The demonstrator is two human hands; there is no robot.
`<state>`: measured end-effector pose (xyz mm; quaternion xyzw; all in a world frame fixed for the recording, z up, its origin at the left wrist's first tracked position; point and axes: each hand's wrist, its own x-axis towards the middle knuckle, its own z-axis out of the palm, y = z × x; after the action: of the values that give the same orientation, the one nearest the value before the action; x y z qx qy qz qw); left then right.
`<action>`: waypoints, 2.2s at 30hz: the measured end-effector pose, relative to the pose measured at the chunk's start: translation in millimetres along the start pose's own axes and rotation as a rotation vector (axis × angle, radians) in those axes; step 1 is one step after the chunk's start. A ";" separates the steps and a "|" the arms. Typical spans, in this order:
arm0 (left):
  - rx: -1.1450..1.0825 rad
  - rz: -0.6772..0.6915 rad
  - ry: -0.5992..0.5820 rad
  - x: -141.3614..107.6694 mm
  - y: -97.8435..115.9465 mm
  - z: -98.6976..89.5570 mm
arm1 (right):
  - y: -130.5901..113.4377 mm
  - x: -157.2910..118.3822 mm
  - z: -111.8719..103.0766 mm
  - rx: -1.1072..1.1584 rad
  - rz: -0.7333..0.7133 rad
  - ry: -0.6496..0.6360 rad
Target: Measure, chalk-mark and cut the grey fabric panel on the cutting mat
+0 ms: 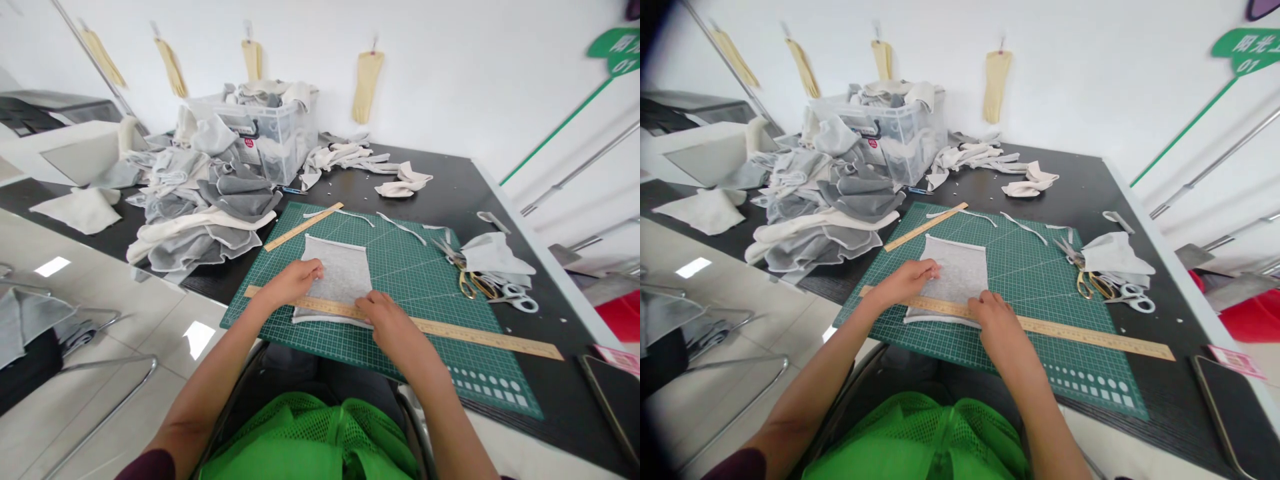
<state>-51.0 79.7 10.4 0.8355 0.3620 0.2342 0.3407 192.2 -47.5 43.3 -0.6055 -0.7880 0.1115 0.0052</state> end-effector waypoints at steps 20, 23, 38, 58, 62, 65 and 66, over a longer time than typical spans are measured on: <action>0.108 0.255 -0.097 9.6 -4.9 12.6 | -1.6 -13.5 -8.1 0.028 -0.039 -0.025; 0.125 0.282 -0.088 7.4 -5.5 14.6 | 0.0 -15.0 -5.8 0.037 -0.030 -0.011; 0.275 0.353 -0.301 -11.5 23.1 5.4 | 27.8 -28.6 -17.9 0.119 0.132 -0.103; 0.423 0.357 -0.246 30.3 -5.0 20.6 | 14.9 -22.7 -21.2 0.110 0.026 0.009; 0.442 0.323 -0.175 31.0 -7.3 30.7 | -2.1 -3.9 -11.6 0.077 -0.071 0.110; 0.473 0.316 -0.133 34.7 -11.7 33.7 | -5.1 6.7 0.5 0.034 -0.045 0.142; 0.486 0.319 -0.128 37.1 -12.8 33.1 | -2.9 8.9 4.2 0.030 -0.034 0.151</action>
<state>-12.2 101.3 -15.5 0.9521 0.2492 0.1380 0.1115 186.4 -40.4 38.6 -0.5985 -0.7938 0.0771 0.0753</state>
